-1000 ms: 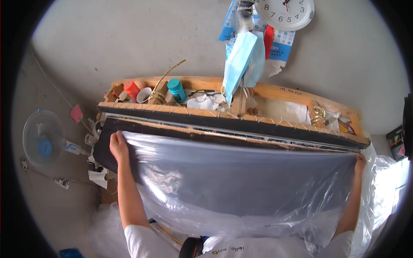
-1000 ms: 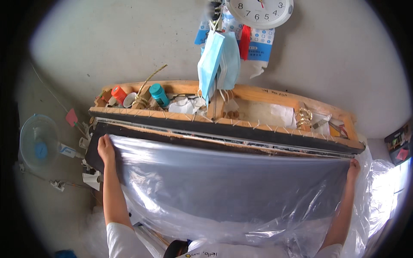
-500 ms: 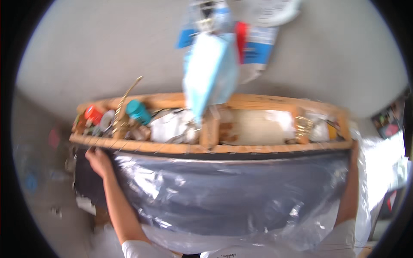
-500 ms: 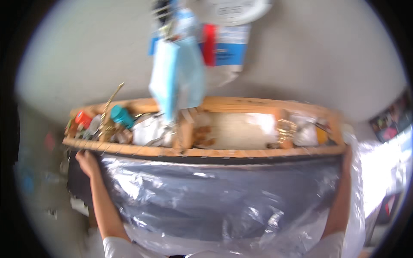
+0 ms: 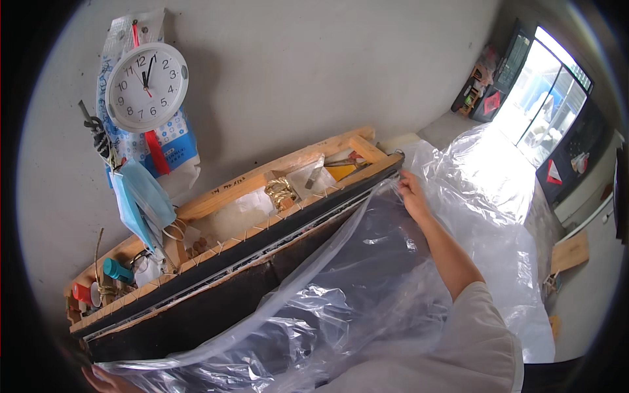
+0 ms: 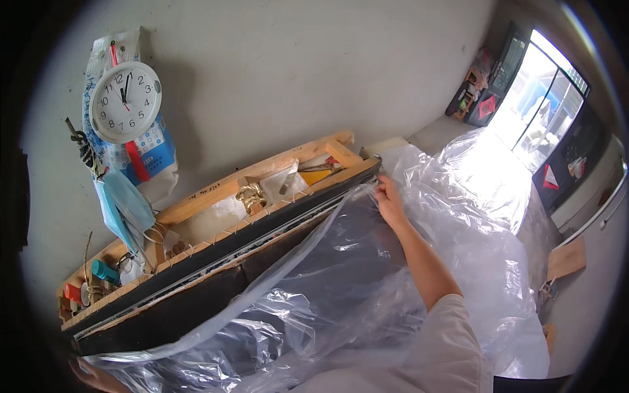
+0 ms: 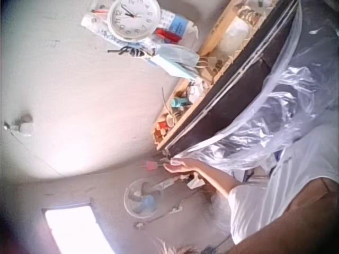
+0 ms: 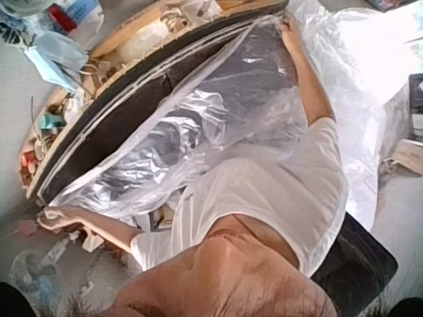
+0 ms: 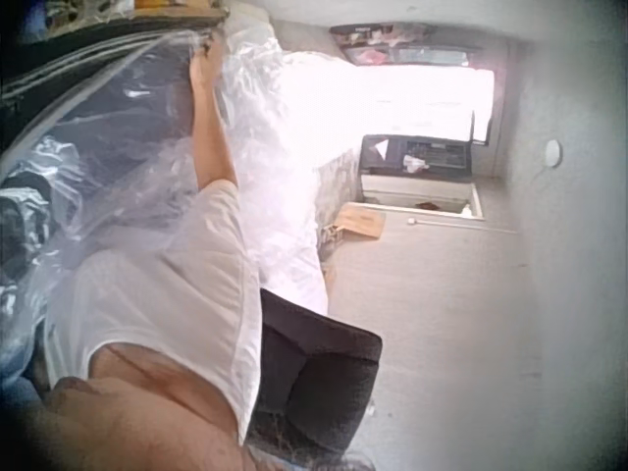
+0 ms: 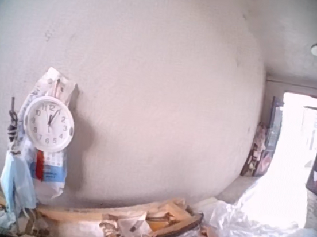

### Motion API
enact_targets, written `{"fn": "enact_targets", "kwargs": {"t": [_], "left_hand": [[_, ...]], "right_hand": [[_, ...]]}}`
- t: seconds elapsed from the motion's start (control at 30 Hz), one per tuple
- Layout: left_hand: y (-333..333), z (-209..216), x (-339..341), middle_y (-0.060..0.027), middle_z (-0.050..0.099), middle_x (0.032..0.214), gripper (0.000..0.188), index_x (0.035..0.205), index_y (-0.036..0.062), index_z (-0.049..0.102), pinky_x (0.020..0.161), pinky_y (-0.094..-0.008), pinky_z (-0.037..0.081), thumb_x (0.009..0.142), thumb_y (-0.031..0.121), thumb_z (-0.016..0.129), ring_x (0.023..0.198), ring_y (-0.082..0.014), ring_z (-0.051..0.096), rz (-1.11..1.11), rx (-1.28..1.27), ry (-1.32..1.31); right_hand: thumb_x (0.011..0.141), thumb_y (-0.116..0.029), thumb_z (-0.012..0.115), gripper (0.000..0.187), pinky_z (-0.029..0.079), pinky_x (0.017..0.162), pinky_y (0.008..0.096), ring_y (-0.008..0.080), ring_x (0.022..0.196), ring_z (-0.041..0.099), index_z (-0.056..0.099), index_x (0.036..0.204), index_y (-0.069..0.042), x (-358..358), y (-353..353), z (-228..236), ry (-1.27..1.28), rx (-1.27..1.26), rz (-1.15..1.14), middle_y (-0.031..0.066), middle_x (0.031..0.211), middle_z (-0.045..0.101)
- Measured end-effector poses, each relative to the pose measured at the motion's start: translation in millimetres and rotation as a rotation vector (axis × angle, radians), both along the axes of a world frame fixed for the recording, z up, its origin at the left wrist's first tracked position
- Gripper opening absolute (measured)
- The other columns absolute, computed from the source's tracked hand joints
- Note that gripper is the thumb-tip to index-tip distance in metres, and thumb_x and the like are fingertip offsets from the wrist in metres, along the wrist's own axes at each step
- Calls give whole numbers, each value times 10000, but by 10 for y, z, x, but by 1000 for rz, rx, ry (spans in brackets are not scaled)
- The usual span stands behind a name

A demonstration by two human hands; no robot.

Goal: The person repeatedly unfolds and wraps plastic sheeting around a long black cushion by hand, smoothing the plastic over the surface.

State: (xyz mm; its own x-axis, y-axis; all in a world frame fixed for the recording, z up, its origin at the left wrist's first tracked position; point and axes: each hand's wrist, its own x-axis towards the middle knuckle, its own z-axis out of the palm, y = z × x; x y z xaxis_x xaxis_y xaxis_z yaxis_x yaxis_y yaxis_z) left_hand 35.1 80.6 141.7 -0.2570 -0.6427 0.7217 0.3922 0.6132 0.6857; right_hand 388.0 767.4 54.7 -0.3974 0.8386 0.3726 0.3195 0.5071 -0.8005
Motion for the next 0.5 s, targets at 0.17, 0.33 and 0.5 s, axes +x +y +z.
{"fn": "enact_targets", "kwargs": {"t": [0.17, 0.33, 0.5], "left_hand": [[191, -281, 1073, -128, 622, 788, 348, 898, 46, 627, 739, -433, 452, 898, 351, 460, 732, -269, 592, -600, -1755, -616], [-1718, -598, 660, -172, 576, 986, 381, 1115, 10, 523, 749, -372, 474, 753, 102, 595, 914, -298, 573, 252, -934, -1318], [1577, 74, 1464, -144, 528, 1143, 538, 1205, 33, 483, 940, -370, 370, 698, 119, 641, 1086, -298, 493, -1120, -729, -799]], "right_hand": [[793, -35, 558, 287, 439, 673, 270, 146, 728, 542, 510, 1076, -25, -82, -476, 56, 39, -66, 46, 73, 895, 569], [845, -96, 566, 385, 425, 697, 221, 79, 764, 529, 396, 1183, -27, -205, -2403, 334, 56, -433, 684, 43, 842, 564], [840, -16, 542, 345, 420, 687, 217, 76, 751, 525, 410, 1158, -23, -417, -3008, 274, 299, -537, 618, 54, 827, 569]]}}
